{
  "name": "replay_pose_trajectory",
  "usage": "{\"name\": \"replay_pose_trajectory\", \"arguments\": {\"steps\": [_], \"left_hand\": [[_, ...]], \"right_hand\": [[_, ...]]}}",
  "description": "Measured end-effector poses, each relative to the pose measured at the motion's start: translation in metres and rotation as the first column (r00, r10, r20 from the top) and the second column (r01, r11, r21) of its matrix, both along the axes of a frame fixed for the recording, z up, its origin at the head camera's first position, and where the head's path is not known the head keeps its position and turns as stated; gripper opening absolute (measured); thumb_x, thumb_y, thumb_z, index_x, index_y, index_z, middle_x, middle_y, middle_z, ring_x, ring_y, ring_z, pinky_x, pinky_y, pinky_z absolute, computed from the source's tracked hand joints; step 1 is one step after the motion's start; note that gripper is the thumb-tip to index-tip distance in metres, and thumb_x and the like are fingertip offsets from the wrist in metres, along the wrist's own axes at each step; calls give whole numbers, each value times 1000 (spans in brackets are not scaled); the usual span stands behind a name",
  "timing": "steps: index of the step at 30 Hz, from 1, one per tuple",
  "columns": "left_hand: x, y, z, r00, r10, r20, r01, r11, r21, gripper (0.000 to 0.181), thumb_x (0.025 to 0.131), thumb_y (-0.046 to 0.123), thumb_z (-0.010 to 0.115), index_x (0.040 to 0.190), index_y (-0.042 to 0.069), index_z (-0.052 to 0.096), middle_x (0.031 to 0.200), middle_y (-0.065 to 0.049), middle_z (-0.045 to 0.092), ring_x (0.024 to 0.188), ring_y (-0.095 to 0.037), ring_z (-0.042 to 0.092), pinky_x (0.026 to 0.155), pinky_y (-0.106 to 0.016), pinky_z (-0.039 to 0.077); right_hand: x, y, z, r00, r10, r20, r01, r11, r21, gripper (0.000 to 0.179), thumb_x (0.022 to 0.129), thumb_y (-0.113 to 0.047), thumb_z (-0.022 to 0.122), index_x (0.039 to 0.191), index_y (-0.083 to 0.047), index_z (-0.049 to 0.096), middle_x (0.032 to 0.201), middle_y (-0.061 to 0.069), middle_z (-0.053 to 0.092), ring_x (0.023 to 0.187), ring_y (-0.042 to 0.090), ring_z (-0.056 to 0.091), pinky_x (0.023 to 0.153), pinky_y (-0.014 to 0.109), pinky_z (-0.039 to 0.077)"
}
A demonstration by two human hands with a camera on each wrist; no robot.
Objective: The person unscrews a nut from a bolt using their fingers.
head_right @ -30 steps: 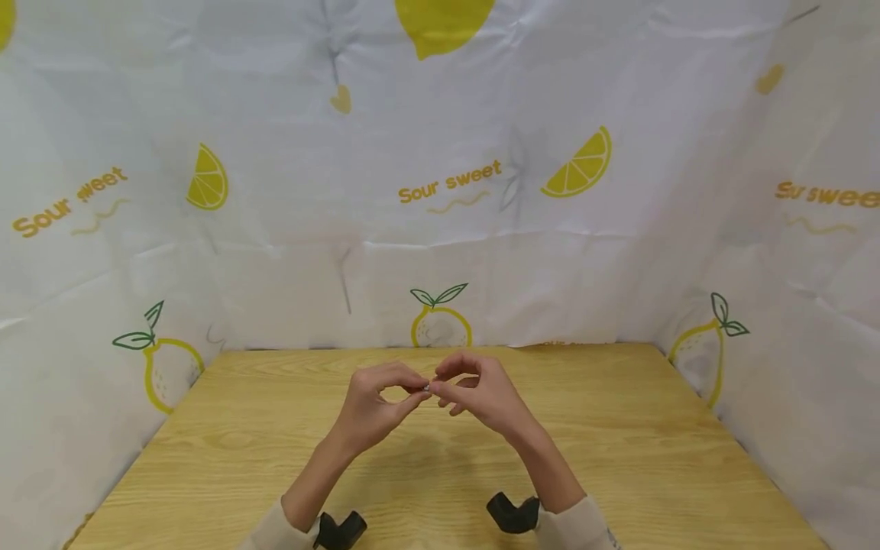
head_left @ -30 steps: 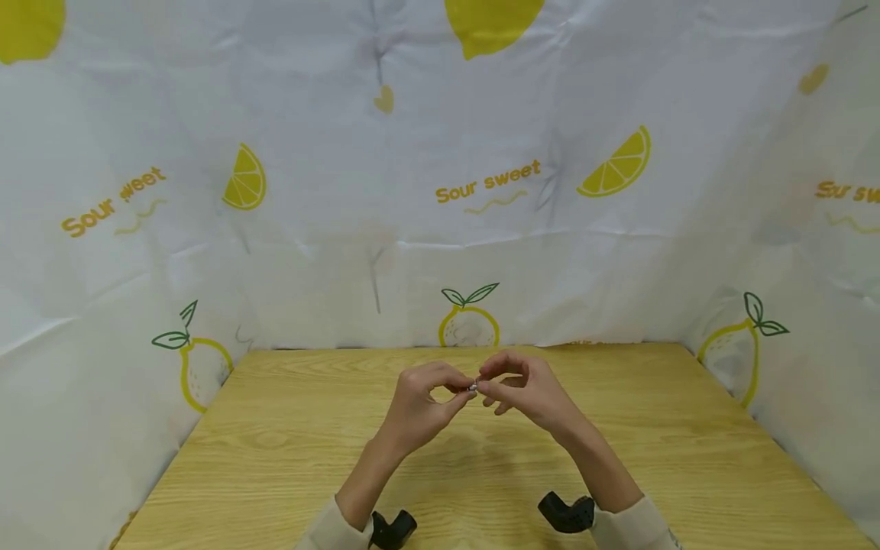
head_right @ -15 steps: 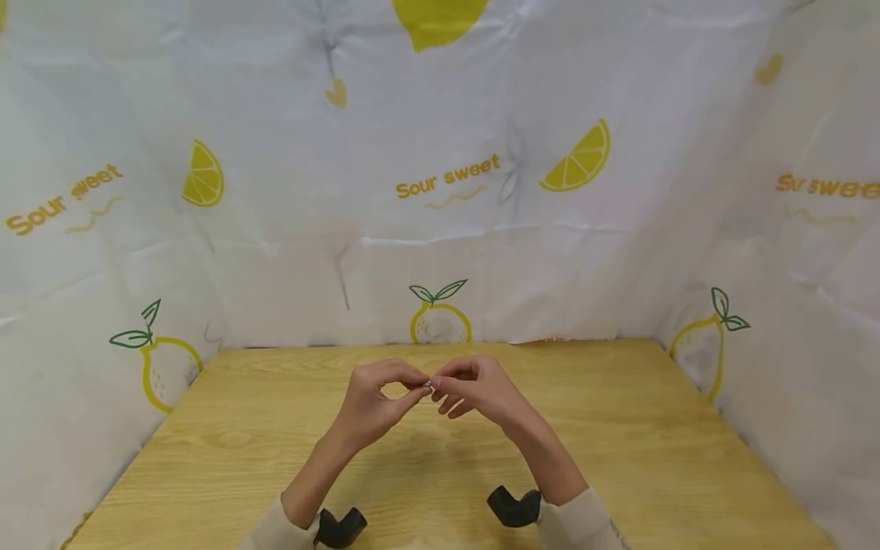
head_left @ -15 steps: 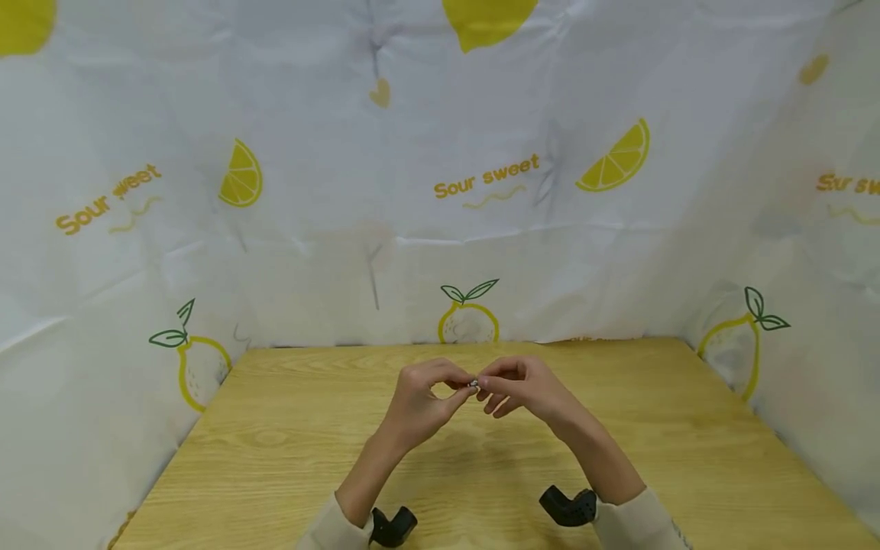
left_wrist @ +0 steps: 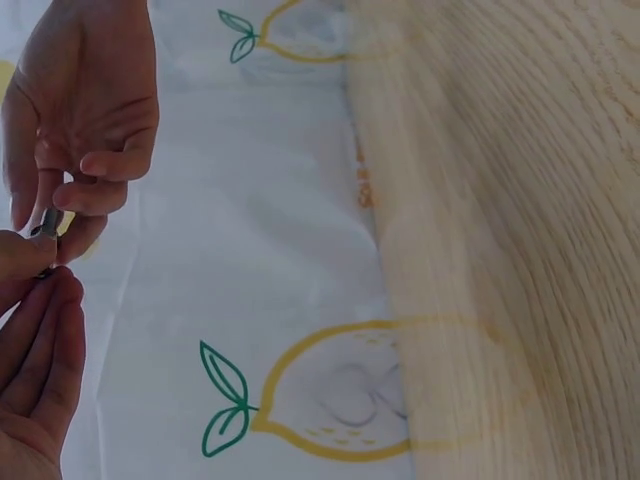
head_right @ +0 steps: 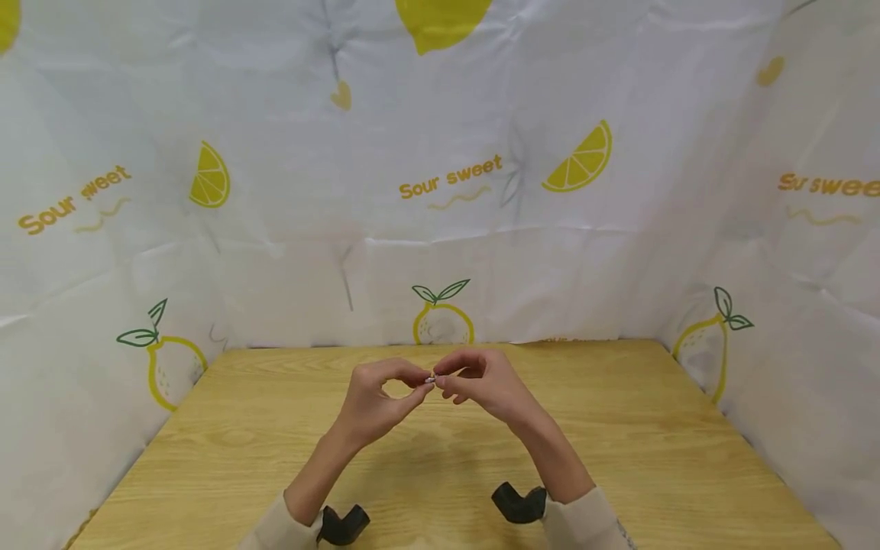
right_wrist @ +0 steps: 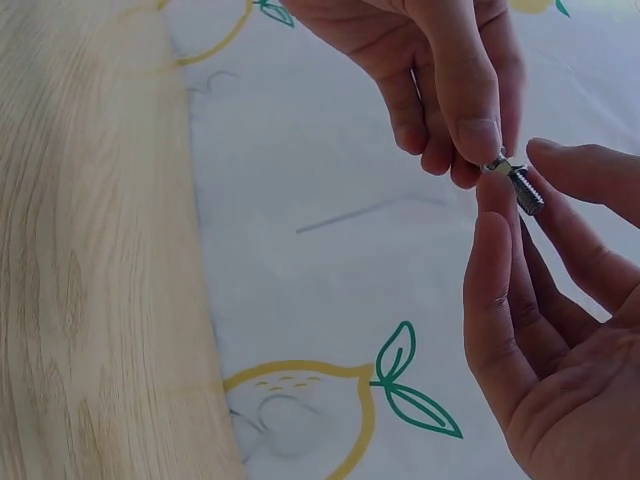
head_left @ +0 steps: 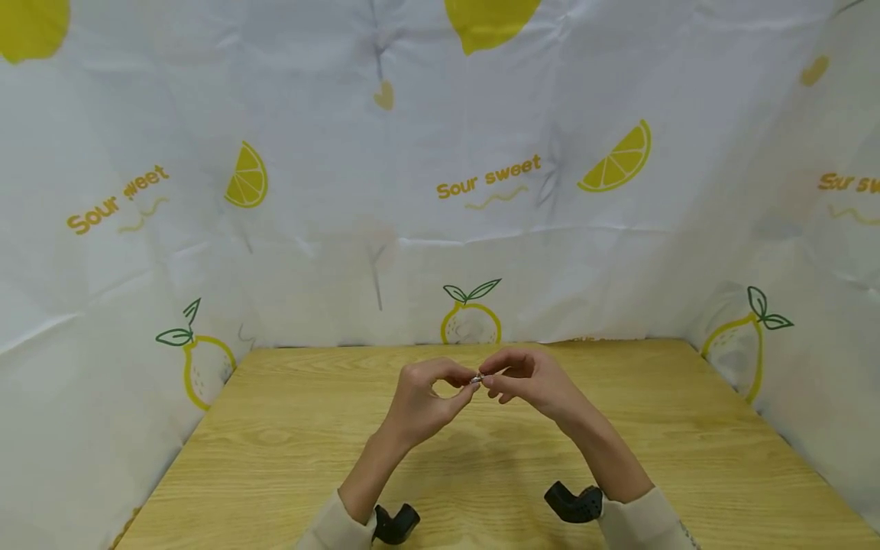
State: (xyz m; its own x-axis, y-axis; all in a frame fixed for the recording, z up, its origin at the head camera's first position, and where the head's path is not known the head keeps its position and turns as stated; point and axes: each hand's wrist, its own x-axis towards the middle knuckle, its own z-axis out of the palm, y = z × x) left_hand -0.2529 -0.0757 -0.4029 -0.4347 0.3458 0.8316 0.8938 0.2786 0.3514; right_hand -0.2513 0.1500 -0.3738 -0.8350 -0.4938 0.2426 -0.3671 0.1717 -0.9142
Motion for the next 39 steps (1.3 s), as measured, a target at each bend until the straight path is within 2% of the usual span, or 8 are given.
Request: {"name": "replay_pose_trajectory", "arguments": {"steps": [7, 13, 16, 20, 26, 30, 34, 39], "left_hand": [[-1, 2, -1, 999, -15, -38, 15, 1000, 6, 11, 85, -2, 81, 93, 6, 80, 85, -5, 80, 75, -12, 75, 72, -17, 61], [0, 3, -2, 999, -9, -33, 9, 1000, 1, 13, 85, -2, 81, 94, 7, 80, 87, -5, 79, 77, -12, 75, 74, -17, 61], [0, 3, -2, 1000, -6, -31, 5, 1000, -4, 12, 85, -1, 81, 95, 6, 80, 87, -6, 79, 77, -12, 75, 74, -17, 61], [0, 2, -3, 999, 3, -31, -4, 1000, -10, 11, 86, 0, 81, 94, 6, 80, 87, -6, 79, 77, -12, 75, 73, -17, 60], [1, 1, -3, 1000, 14, -25, -14, 1000, -6, 10, 85, 0, 82, 93, 6, 80, 86, -5, 79, 77, -12, 75, 73, -17, 60], [0, 2, -2, 999, 3, -42, -3, 1000, 9, 10, 86, -1, 81, 93, 5, 80, 85, -5, 79, 75, -12, 75, 72, -17, 60], [0, 2, -1, 998, -5, -55, 6, 1000, 25, 8, 86, -1, 81, 92, 4, 79, 84, -6, 79, 74, -13, 75, 71, -18, 61], [2, 2, -1, 998, 21, -57, -20, 1000, 19, 8, 85, 0, 82, 91, 4, 79, 83, -5, 79, 73, -12, 75, 71, -17, 61]], "right_hand": [[0, 2, 0, 1000, -18, -10, 17, 997, -69, 24, 99, -14, 70, 116, 2, 71, 101, 0, 72, 81, 15, 71, 72, 35, 63], [-2, 1, -2, 996, 27, 82, -29, 999, 28, 31, 106, -27, 61, 117, 1, 71, 92, 1, 73, 61, 12, 62, 63, 32, 59], [-2, 0, -1, 993, 37, 116, -43, 998, 44, 34, 105, -27, 62, 117, 4, 70, 90, 3, 75, 66, 16, 68, 66, 33, 62], [0, -1, 0, 998, 13, 63, -16, 998, 56, 31, 102, -23, 67, 118, 4, 70, 94, 7, 76, 77, 22, 72, 69, 36, 63], [2, -3, 1, 999, -5, -51, 8, 997, 74, 22, 99, -13, 70, 116, 0, 71, 99, 19, 73, 76, 14, 70, 67, 34, 62], [4, -2, 3, 998, -14, -67, 15, 1000, 17, 20, 97, -10, 71, 113, 2, 72, 105, 26, 72, 78, 12, 72, 68, 32, 62], [6, -2, 5, 998, -45, -32, 44, 999, -27, 24, 99, -15, 70, 113, 3, 70, 108, 24, 71, 81, 15, 74, 70, 36, 64], [5, -4, 6, 995, -57, 86, 50, 996, 80, 38, 106, -32, 59, 111, 4, 70, 99, 16, 73, 78, 24, 74, 69, 43, 65]]}}
